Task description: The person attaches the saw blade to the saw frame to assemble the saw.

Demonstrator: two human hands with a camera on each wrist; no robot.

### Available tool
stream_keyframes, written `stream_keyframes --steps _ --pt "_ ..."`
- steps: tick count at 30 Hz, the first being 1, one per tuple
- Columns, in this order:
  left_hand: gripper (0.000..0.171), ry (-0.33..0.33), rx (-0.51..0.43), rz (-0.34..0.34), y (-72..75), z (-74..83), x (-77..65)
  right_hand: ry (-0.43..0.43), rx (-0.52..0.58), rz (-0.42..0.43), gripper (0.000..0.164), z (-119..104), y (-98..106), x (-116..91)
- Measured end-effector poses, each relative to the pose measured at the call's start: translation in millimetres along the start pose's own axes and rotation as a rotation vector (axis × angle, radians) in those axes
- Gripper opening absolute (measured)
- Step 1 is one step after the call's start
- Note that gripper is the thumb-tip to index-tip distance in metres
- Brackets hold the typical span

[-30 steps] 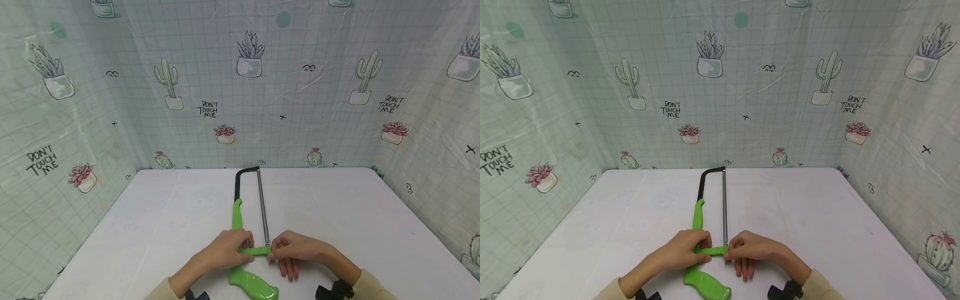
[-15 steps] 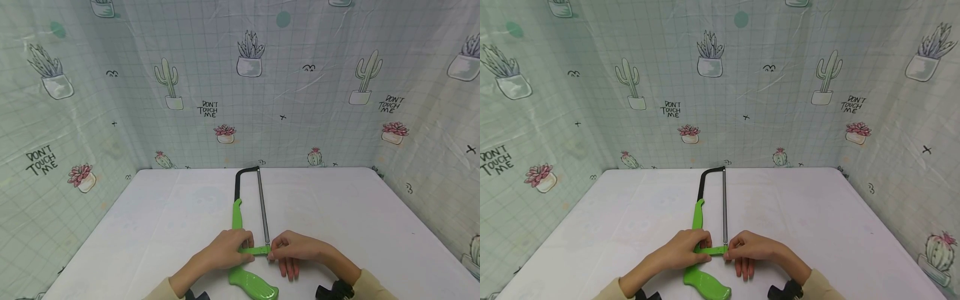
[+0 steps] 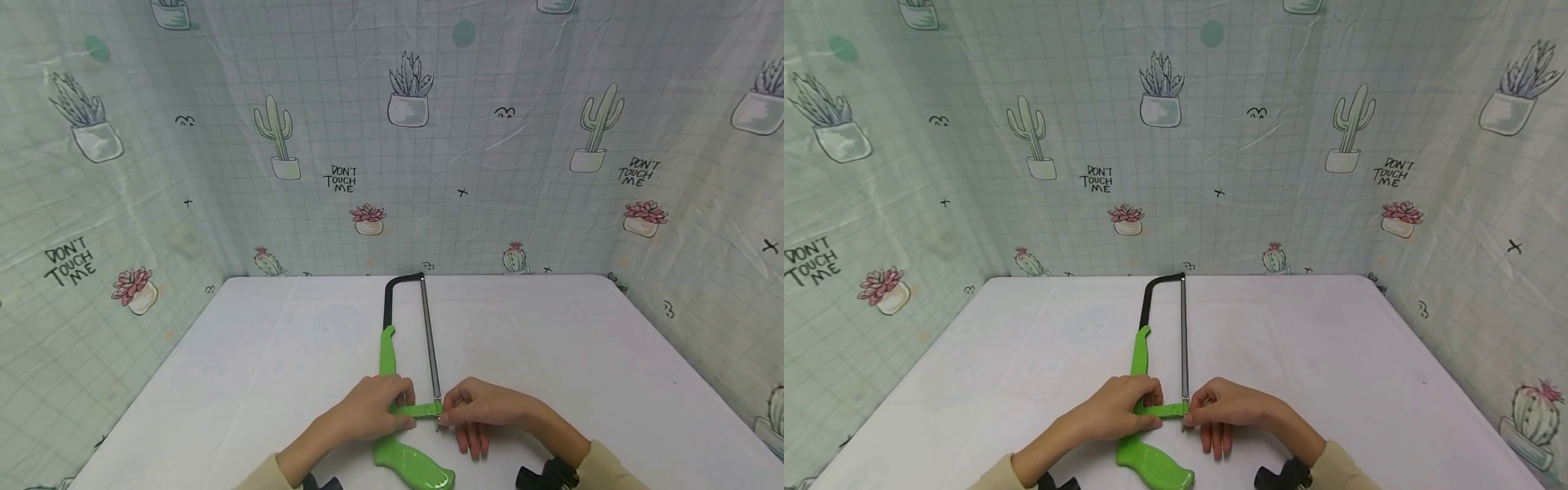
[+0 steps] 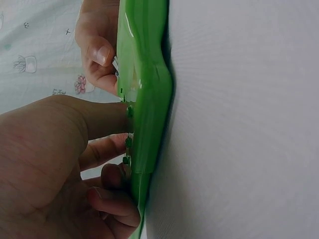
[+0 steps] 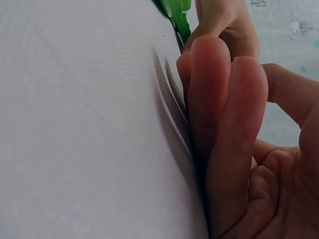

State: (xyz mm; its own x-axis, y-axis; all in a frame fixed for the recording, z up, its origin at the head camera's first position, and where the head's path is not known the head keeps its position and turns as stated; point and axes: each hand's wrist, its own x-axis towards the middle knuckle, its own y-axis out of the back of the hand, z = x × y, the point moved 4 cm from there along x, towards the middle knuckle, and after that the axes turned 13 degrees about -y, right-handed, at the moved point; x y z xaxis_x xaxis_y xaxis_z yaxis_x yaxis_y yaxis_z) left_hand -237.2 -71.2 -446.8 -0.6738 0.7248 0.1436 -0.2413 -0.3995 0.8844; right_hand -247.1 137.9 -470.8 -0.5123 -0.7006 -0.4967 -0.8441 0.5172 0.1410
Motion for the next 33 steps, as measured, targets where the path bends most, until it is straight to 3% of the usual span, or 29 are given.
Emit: stream_keyframes --steps 33 --pt "0.021 0.001 -0.002 0.004 0.2 0.5 -0.1 0.033 -0.011 -0.02 0.015 -0.3 0.2 -1.6"
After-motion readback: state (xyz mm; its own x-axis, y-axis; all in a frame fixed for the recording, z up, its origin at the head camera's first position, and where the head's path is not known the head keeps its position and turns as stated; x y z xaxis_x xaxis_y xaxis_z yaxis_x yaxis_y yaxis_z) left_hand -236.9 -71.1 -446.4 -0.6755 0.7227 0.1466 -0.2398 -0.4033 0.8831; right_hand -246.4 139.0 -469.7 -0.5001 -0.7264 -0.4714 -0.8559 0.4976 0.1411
